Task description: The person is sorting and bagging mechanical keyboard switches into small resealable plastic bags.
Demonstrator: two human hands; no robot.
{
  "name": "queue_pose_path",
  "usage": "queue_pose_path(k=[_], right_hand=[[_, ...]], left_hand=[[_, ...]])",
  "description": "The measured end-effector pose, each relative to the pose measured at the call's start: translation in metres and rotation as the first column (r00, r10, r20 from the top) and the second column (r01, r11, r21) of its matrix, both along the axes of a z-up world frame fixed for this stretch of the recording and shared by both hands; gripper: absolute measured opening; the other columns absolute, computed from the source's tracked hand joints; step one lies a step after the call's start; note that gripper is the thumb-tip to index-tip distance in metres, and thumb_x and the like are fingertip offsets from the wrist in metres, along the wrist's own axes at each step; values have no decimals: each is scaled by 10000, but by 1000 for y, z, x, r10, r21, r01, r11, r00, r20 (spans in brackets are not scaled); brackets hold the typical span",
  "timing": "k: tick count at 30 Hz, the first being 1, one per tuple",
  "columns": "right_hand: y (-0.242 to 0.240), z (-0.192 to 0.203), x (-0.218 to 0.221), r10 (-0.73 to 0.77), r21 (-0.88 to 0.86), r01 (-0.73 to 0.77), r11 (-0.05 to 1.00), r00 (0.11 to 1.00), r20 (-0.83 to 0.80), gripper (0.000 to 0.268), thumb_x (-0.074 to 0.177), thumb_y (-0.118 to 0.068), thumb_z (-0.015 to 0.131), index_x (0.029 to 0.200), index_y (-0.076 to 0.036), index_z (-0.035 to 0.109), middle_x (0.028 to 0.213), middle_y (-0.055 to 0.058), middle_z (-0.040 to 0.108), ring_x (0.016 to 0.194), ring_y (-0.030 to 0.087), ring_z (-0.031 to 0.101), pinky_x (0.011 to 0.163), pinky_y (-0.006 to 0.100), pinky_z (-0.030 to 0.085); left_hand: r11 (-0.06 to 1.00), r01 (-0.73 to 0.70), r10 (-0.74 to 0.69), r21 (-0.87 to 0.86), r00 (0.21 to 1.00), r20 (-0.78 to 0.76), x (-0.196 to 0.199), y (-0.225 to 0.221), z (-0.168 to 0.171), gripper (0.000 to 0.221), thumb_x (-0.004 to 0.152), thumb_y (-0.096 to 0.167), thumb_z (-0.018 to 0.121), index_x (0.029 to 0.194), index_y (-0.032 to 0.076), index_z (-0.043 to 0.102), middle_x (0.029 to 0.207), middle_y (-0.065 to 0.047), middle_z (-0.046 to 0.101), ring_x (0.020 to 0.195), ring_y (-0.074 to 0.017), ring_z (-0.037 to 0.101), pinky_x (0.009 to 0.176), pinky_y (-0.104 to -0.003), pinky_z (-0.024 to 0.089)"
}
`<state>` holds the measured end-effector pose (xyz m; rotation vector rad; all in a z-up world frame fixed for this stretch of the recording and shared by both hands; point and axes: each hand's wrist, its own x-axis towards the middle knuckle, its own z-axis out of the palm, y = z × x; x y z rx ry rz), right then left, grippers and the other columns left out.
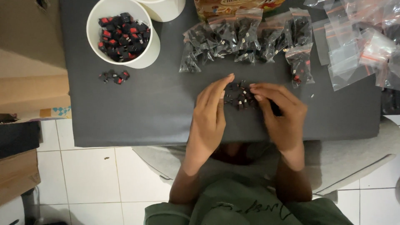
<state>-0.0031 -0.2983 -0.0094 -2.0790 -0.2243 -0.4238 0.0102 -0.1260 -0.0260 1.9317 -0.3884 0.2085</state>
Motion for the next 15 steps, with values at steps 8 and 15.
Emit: queue_pose_path(k=[8, 15], right_hand=[[6, 7, 0, 83, -39, -82, 996, 996, 21, 145, 986, 64, 705, 1124, 56, 750, 1165, 209, 740, 1142, 406, 696, 971, 486, 557], [6, 5, 4, 114, -127, -109, 986, 993, 31, 210, 1041, 42, 623, 1228, 96, 703, 1308, 259, 683, 1247, 448, 648, 1038, 509, 528]], left_hand=[[1000, 7, -7, -18, 1000, -12, 0, 1, 5, 405, 1094, -111, 412, 1448, 31, 546, 1330, -146, 661, 1256, -316, 655, 1136, -478, 476], [999, -7, 6, -40, 1000, -5, 2, 1, 4, 402, 1094, -119, 410, 1450, 18, 539, 1332, -145, 666, 1241, -304, 662, 1126, -452, 490]])
